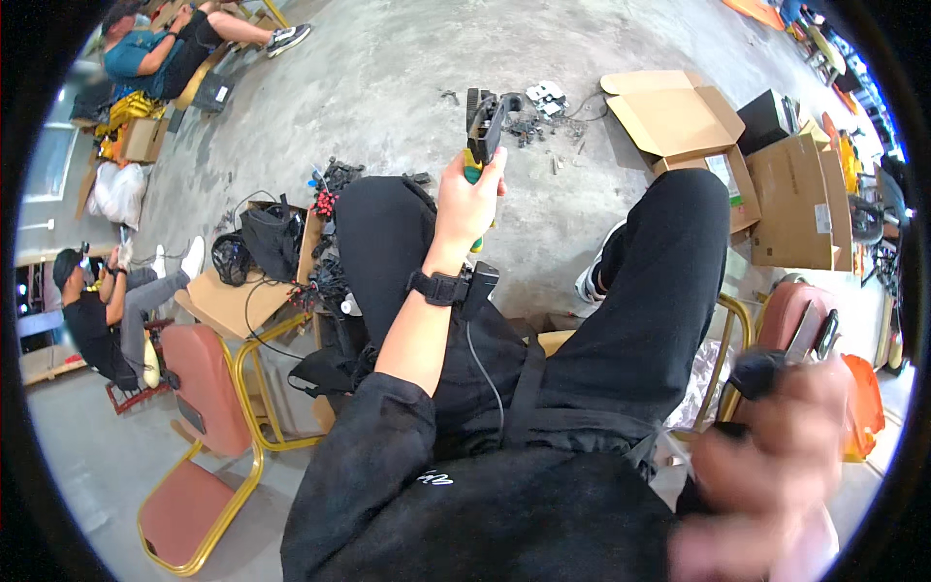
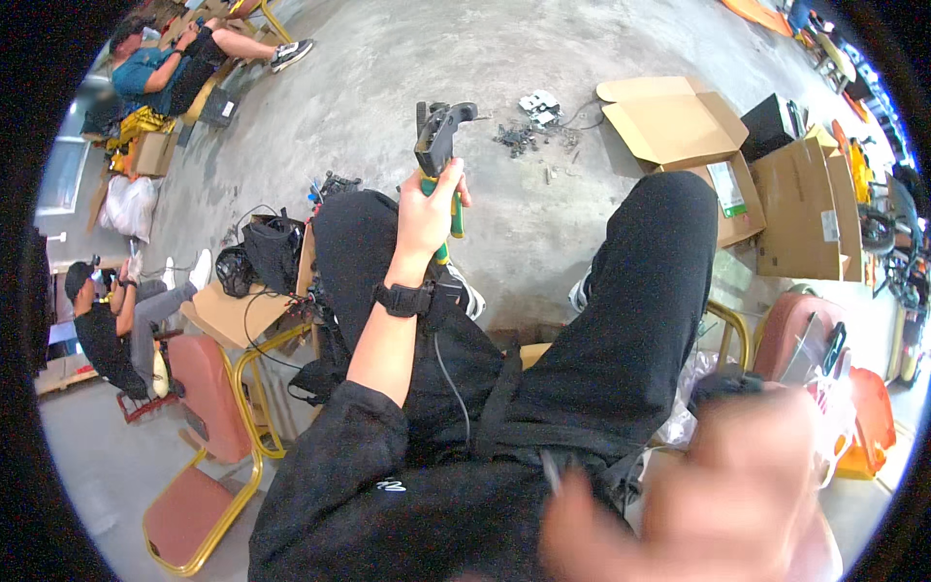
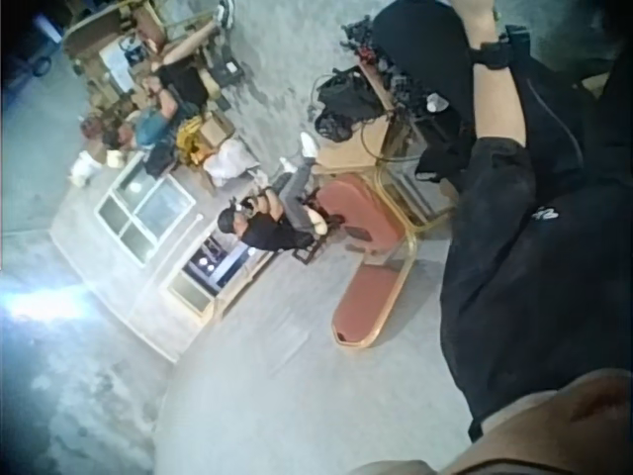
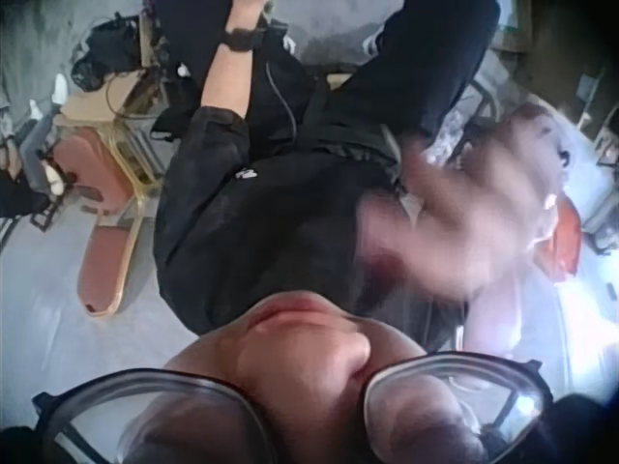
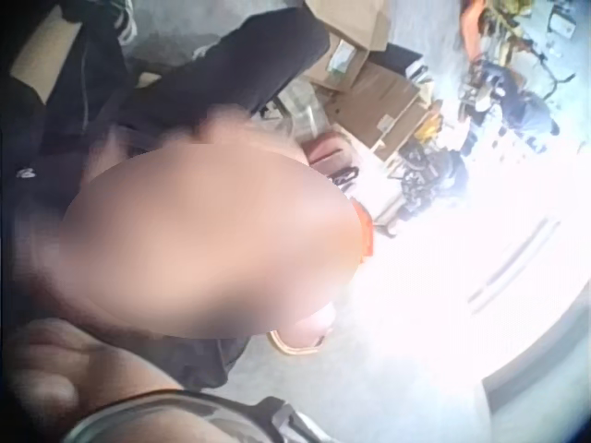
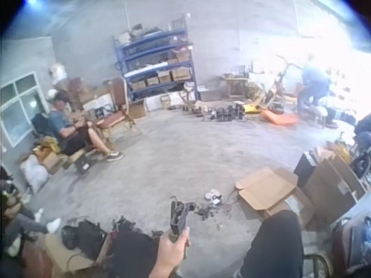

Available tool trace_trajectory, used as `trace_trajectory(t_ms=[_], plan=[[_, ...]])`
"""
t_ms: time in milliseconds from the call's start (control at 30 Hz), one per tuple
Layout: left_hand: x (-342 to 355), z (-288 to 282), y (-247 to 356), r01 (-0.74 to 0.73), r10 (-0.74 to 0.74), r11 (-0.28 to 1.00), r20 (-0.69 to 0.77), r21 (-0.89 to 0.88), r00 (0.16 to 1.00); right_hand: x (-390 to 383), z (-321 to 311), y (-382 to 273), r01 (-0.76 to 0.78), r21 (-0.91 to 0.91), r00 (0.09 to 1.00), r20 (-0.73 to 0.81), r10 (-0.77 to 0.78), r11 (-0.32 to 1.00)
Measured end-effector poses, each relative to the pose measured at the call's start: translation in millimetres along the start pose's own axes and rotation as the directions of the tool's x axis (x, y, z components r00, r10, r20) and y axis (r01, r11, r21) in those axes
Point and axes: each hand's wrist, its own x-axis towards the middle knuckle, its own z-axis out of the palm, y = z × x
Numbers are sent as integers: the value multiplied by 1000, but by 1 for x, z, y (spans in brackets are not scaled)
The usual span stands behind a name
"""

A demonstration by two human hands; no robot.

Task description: The person uses a pair of pliers and a thin metal tool to remove and replace components inside a small black mechanical assembly while sitting on a chair.

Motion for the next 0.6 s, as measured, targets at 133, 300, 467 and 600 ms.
trace_trajectory(t_ms=[133,300,467,600], plan=[[0,1,1,-33,29,997,-46,-75,998,-11,50,80,-136,37,973,195,126,990],[0,-5,-7,-96,93,994,-52,-60,994,-18,111,129,-272,113,962,9,273,956],[-3,1,-3,-63,61,998,-49,-31,997,-18,153,159,-442,207,868,-148,475,873],[0,-3,-5,-64,63,998,-57,-15,996,-18,174,171,-452,283,826,-225,517,846]])
